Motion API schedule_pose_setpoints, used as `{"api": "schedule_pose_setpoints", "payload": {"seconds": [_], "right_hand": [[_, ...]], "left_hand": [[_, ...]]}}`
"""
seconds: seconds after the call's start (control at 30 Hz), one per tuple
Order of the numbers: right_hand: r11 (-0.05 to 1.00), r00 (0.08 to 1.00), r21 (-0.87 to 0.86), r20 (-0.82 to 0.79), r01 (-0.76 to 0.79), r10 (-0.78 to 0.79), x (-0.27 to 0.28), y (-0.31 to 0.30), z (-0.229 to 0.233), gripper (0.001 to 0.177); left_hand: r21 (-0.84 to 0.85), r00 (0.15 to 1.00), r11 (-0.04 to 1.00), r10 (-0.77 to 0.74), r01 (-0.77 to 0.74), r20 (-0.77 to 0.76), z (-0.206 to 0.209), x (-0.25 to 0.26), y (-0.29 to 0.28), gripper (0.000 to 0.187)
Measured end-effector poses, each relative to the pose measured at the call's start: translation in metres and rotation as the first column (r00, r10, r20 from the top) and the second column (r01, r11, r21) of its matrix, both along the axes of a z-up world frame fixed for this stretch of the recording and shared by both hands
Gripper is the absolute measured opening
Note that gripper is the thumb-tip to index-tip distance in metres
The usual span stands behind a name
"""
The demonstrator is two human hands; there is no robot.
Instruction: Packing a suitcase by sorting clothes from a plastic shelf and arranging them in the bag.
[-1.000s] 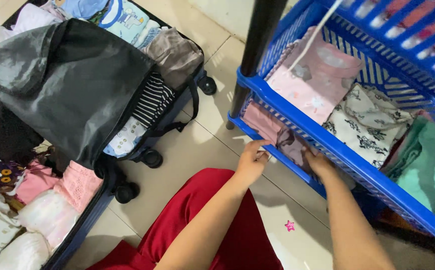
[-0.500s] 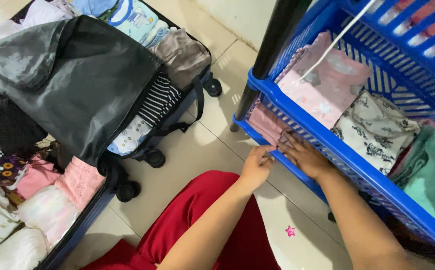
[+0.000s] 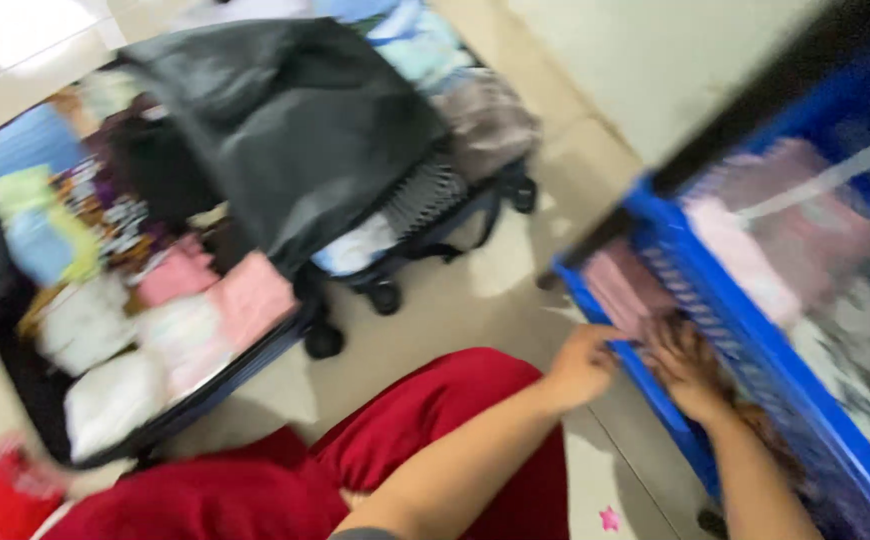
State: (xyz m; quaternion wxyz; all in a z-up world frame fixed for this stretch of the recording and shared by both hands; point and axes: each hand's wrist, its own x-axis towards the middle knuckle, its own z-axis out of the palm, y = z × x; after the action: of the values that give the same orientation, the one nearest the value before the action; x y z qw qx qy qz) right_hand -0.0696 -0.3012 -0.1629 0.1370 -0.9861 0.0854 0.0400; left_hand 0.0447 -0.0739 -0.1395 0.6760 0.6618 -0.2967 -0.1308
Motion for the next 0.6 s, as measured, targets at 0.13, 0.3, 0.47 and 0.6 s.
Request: {"api": "schedule_pose_setpoints", "payload": {"seconds": [0.13, 0.3, 0.47, 0.6], "right_hand": [[0.985, 0.982, 0.122, 0.156, -0.122, 0.102, -0.003, -0.006, -0.012, 0.061], [0.933, 0.878, 0.331, 0.478, -0.143, -0.035, 0.006, -0.072, -0.083, 0.055], [0.922, 0.924, 0.269, 0.334, -0.280, 0.183, 0.072, -0.041, -0.160, 0.049], [0.923, 0.942, 0.203, 0.148, -0.328, 0.302, 0.139, 0.090, -0.158, 0.047]], "left_hand": [[-0.030, 0.992, 0.995, 0.092, -0.090, 0.081, 0.034, 0.005, 0.020, 0.040], [-0.133, 0.947, 0.975, -0.134, 0.179, 0.293, 0.139, 0.051, 0.155, 0.038], [0.429, 0.821, 0.836, 0.045, -0.343, 0.569, 0.133, 0.141, 0.362, 0.051], [0.703, 0.737, 0.246, 0.074, -0.667, 0.672, 0.093, 0.175, 0.495, 0.072]]}}
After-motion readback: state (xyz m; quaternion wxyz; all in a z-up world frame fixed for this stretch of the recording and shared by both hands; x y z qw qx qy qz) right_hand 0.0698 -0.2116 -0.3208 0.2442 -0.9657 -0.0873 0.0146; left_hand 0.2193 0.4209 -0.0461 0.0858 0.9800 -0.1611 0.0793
